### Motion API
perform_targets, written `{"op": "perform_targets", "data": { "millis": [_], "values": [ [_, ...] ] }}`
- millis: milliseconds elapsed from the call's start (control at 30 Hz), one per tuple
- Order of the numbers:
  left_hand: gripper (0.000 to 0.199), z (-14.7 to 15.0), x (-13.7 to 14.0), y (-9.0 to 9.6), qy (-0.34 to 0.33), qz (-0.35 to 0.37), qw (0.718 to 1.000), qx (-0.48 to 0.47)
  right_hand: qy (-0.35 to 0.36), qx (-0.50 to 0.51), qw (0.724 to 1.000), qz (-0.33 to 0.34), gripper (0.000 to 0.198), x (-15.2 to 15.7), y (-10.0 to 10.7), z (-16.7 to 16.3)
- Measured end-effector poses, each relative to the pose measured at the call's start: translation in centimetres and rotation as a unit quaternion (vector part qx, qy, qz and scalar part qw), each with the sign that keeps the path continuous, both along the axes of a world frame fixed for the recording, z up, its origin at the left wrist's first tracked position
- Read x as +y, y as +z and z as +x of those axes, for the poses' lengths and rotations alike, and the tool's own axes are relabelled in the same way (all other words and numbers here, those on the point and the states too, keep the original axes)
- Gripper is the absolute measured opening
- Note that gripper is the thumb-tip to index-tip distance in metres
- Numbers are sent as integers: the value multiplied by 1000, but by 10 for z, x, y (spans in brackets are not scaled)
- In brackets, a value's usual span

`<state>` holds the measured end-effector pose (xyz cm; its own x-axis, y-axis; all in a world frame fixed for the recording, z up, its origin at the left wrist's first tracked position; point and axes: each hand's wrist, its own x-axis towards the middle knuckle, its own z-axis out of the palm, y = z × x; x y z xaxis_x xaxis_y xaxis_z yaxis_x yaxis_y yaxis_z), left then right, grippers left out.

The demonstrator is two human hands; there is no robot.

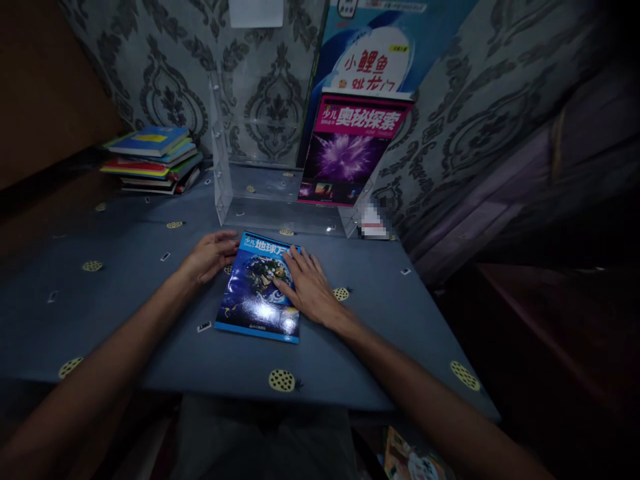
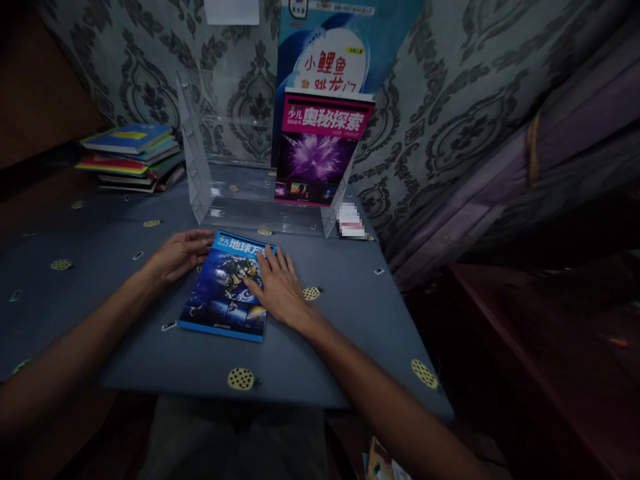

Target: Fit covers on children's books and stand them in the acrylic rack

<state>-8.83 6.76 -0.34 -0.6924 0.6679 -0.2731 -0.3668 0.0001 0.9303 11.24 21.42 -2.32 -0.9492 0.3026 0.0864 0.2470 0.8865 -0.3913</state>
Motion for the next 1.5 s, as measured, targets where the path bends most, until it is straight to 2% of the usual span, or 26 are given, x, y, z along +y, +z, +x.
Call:
{"op": "perform_targets", "data": {
  "millis": [67, 133, 400, 633, 700, 767, 867, 933, 1067, 1167, 1233, 1300, 1500],
  "values": [
    [15, 4, 1, 1, -40, 1, 998, -37, 7, 26, 1000, -16, 73, 3, -5, 1],
    [8, 9, 3, 1, -52, 4, 998, -46, 10, 44, 998, -33, 75, 6, -8, 2],
    [15, 17, 5, 4, -60, 21, 996, -66, -14, 95, 986, -139, 89, 17, -17, 9],
    [6, 18, 4, 7, -91, 39, 991, -94, -59, 129, 968, -206, 99, 17, -12, 11],
    [5, 18, 4, 8, -91, 57, 989, -104, -63, 157, 944, -282, 103, 16, -9, 10],
    [7, 19, 4, 9, -87, 74, 987, -111, -59, 169, 896, -405, 99, 15, -4, 9],
    [11, 21, 3, 12, -78, 90, 986, -116, -43, 127, 816, -563, 65, 17, 3, 8],
    [13, 22, 3, 13, -74, 93, 986, -119, -27, 96, 776, -623, 51, 19, 8, 9],
    [18, 25, 2, 14, -69, 98, 985, -125, 1, 61, 702, -709, 49, 20, 16, 12],
    [17, 30, 2, 15, -66, 116, 983, -126, 11, 44, 659, -751, 50, 19, 16, 13],
    [16, 34, 3, 18, -60, 122, 982, -128, 9, 41, 640, -768, 52, 19, 15, 13],
    [16, 37, 4, 21, -55, 118, 983, -130, 6, 45, 634, -772, 53, 19, 14, 13],
    [13, 38, 3, 26, -33, 115, 985, -121, 12, 68, 659, -749, 50, 20, 15, 12]
  ]
}}
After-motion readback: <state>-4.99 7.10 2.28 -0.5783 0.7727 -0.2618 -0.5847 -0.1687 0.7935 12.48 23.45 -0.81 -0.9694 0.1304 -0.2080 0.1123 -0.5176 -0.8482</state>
